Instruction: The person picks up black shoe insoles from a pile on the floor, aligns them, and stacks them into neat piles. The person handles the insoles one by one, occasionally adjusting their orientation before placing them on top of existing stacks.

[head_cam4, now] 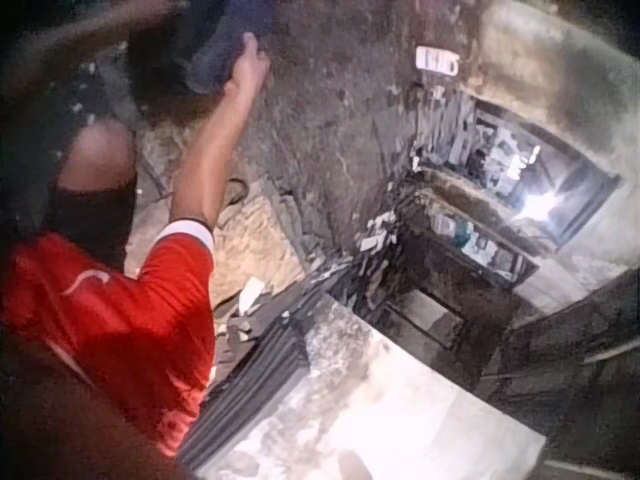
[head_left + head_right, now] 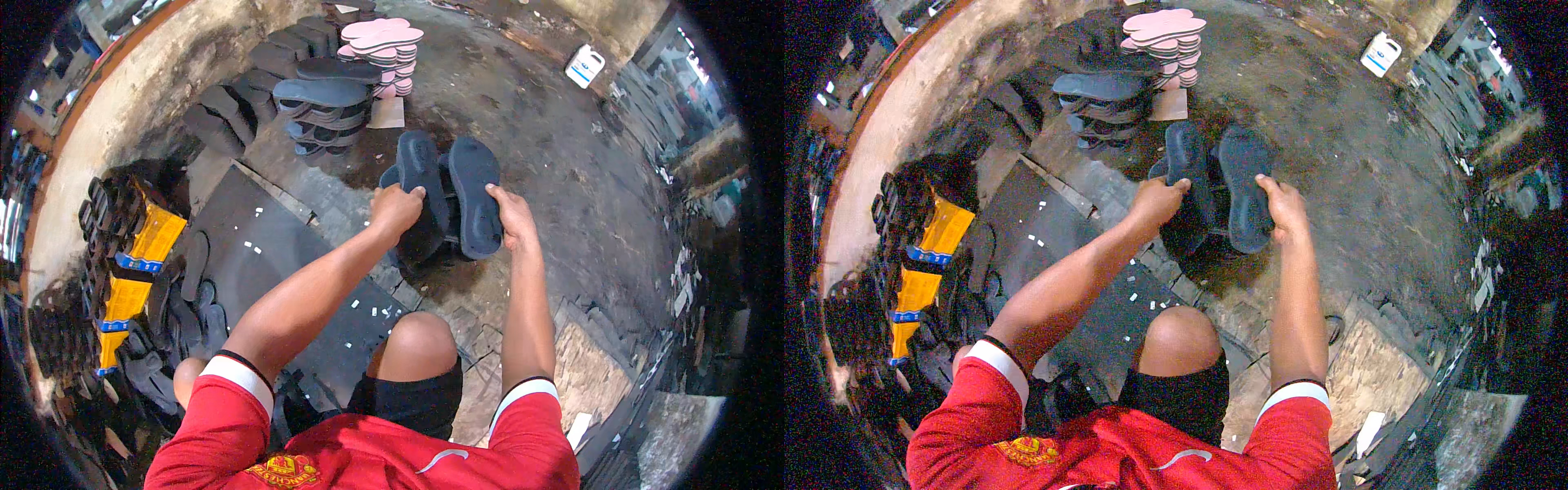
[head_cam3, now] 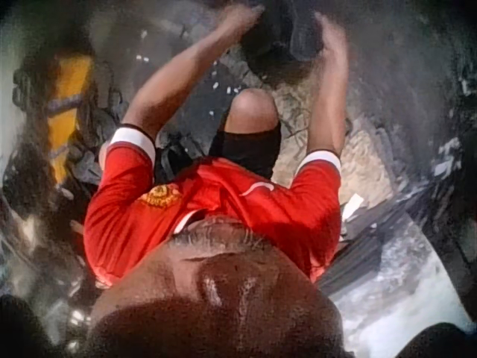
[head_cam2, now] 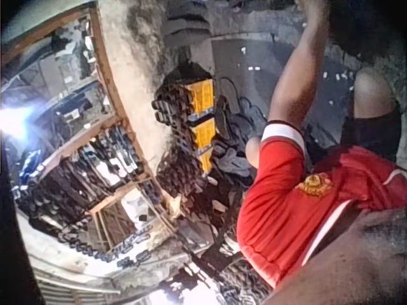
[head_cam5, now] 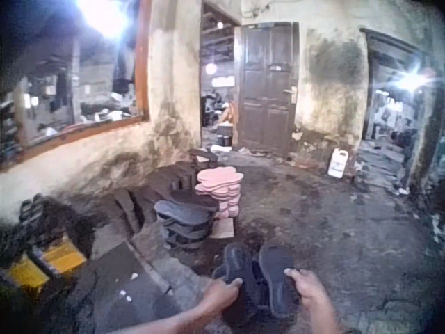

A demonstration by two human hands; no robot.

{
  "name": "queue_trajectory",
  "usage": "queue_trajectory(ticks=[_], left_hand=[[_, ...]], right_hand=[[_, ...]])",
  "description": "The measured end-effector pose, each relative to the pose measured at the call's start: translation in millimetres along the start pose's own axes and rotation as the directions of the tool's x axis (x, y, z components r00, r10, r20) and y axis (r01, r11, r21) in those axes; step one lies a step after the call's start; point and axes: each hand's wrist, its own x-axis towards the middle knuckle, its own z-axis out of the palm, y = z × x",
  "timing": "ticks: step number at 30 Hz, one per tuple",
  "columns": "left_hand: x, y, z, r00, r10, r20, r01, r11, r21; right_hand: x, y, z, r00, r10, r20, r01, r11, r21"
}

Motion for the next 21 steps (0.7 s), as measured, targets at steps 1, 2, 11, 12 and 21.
queue_trajectory(ticks=[1, 2, 11, 12, 21], left_hand=[[-1, 4, 5, 0.999, 0.044, -0.029, -0.042, 0.996, 0.076], [-1, 7, 8, 0.995, 0.066, -0.072, -0.055, 0.987, 0.148], [4, -46, -98, 0.869, 0.38, 0.318, -0.412, 0.91, 0.038], [5, -81, -136, 0.81, 0.524, 0.263, -0.569, 0.81, 0.14], [-47, -489, -430, 0.862, -0.389, -0.325, 0.496, 0.779, 0.383]], right_hand=[[4, 2, -4, 1.0, 0.015, -0.015, -0.015, 0.999, -0.034], [9, 5, -4, 1.0, -0.005, -0.02, 0.002, 0.99, -0.138], [10, -22, -31, 0.988, -0.033, 0.148, 0.105, 0.854, -0.51], [6, -35, -43, 0.991, -0.097, 0.087, 0.129, 0.839, -0.529], [-91, -119, 52, 0.81, -0.534, 0.242, 0.519, 0.459, -0.721]])
